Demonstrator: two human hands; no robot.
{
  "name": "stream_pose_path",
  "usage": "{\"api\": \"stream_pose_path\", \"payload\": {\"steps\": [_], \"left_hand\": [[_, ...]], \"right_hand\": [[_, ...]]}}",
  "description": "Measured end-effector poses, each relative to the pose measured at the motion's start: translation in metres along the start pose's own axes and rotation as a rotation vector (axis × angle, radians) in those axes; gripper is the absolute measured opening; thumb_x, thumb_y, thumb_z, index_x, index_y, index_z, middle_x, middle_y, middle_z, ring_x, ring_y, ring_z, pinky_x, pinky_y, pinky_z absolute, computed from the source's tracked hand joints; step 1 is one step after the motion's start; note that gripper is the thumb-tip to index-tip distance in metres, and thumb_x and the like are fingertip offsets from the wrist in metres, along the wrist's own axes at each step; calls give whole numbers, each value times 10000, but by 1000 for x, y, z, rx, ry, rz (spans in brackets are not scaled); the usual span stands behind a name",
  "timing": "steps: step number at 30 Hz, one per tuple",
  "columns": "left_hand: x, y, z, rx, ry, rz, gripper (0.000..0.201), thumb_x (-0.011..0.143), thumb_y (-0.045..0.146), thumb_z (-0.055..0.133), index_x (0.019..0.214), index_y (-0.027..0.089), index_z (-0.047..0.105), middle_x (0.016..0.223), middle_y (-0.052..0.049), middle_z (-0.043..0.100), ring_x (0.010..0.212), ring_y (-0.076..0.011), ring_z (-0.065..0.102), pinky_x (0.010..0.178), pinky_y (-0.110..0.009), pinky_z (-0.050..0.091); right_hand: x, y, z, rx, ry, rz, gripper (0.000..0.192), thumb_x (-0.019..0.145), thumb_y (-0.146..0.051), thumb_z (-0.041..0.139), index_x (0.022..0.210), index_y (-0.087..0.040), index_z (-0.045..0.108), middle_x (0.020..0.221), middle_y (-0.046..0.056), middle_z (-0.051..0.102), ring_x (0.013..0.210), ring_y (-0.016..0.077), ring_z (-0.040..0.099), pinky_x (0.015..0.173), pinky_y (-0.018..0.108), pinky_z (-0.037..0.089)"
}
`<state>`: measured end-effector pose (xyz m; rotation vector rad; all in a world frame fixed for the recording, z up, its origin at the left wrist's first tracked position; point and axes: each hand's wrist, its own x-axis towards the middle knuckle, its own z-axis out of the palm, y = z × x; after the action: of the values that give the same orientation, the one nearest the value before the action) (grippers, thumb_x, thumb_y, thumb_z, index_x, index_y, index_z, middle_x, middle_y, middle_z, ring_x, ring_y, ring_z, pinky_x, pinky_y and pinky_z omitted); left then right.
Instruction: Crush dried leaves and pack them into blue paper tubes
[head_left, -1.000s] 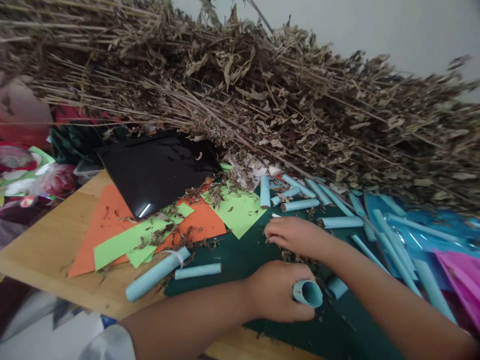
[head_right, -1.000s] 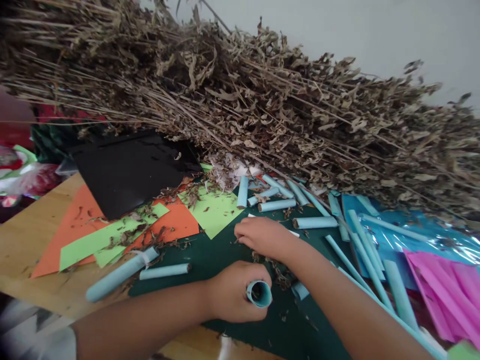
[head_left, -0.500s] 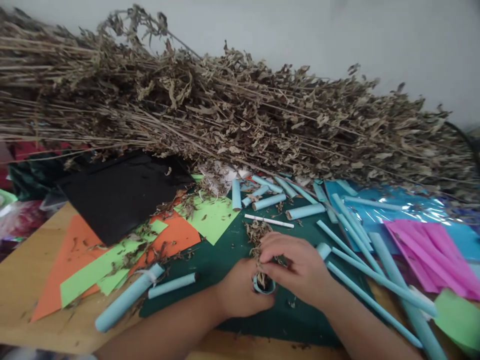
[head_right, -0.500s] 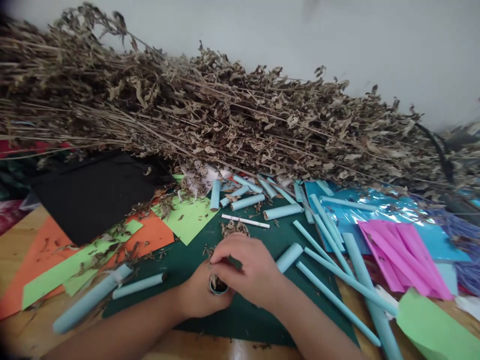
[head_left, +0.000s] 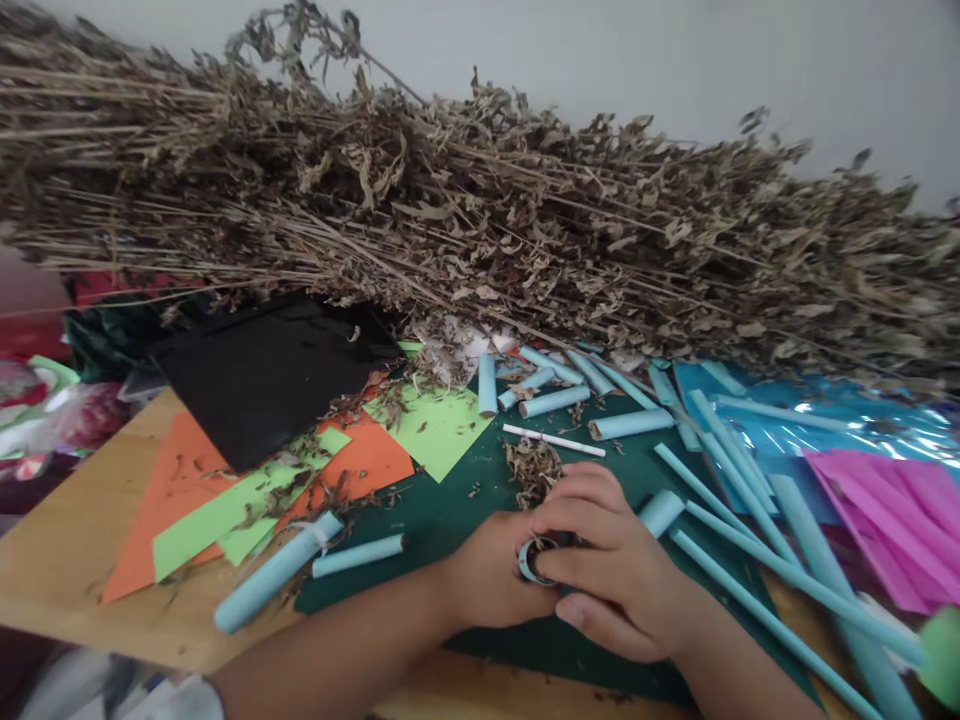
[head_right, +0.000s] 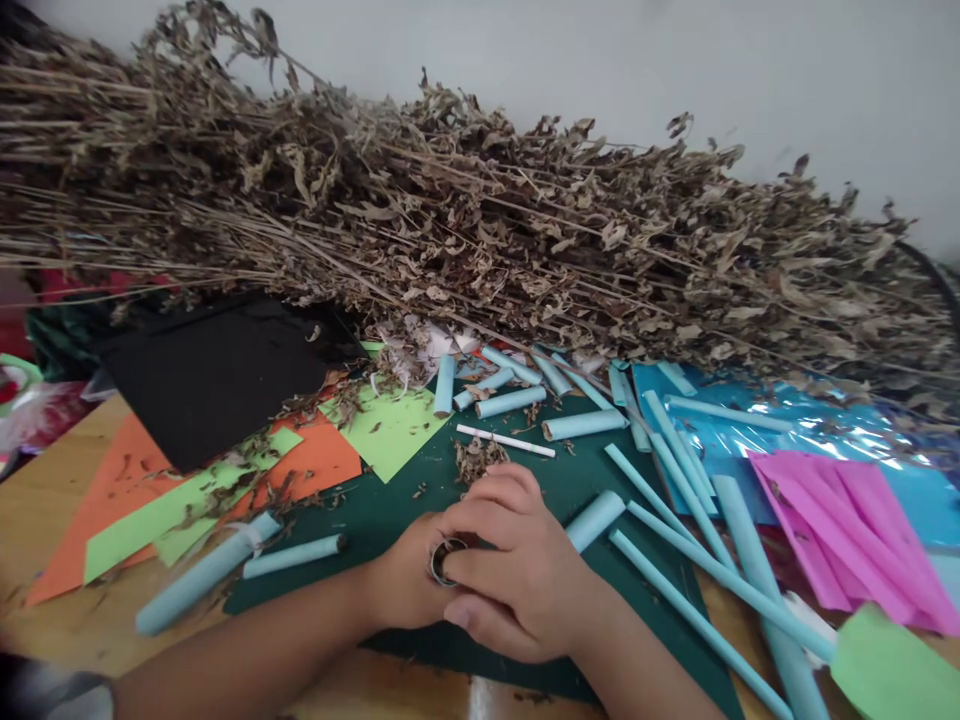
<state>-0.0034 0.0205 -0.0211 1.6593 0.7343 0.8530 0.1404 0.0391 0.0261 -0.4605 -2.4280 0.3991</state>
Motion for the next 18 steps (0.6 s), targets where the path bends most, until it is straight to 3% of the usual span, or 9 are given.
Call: {"api": "stream_pose_path", "payload": {"steps": [3, 8, 10, 14, 18], "left_hand": [[0, -3, 0, 46, 6, -32, 277, 619, 173, 579, 889, 136, 530, 793, -10, 569, 710, -121, 523, 647, -208, 425], [-3, -8, 2, 57, 26, -122, 124, 573, 130, 549, 673, 141, 475, 574, 56, 423, 519, -58, 387, 501, -162, 354], [-3, -8, 2, 44, 29, -129, 126, 568, 130, 545, 655, 144, 454, 558, 63, 395, 496, -50, 351, 470, -157, 324], [-3, -9, 1, 58, 39, -67, 140, 562, 131, 564, 647, 143, 453, 595, 47, 438, 537, -64, 407, 507, -169, 347], [0, -8, 0, 42, -11, 1, 194, 602, 143, 562, 790, 131, 515, 669, 11, 519, 609, -97, 487, 550, -183, 396]], "right_hand": [[0, 0, 1, 2, -11, 8, 288, 797, -364, 340, 734, -196, 565, 894, 53, 533, 863, 206, 415, 843, 452, 253], [-7, 4, -3, 118, 64, 80, 215, 752, -269, 378, 920, -206, 496, 971, 69, 476, 908, 212, 423, 829, 436, 298], [-9, 5, -2, 109, 61, 111, 245, 724, -237, 405, 952, -202, 487, 1008, 77, 460, 940, 223, 409, 821, 432, 312], [-6, 5, 0, 56, 14, 37, 218, 705, -228, 434, 893, -198, 540, 1026, 75, 479, 955, 236, 401, 813, 439, 321], [-2, 0, -5, -18, -65, -7, 188, 717, -256, 442, 816, -187, 586, 1063, 75, 517, 1026, 260, 370, 830, 452, 310]]}}
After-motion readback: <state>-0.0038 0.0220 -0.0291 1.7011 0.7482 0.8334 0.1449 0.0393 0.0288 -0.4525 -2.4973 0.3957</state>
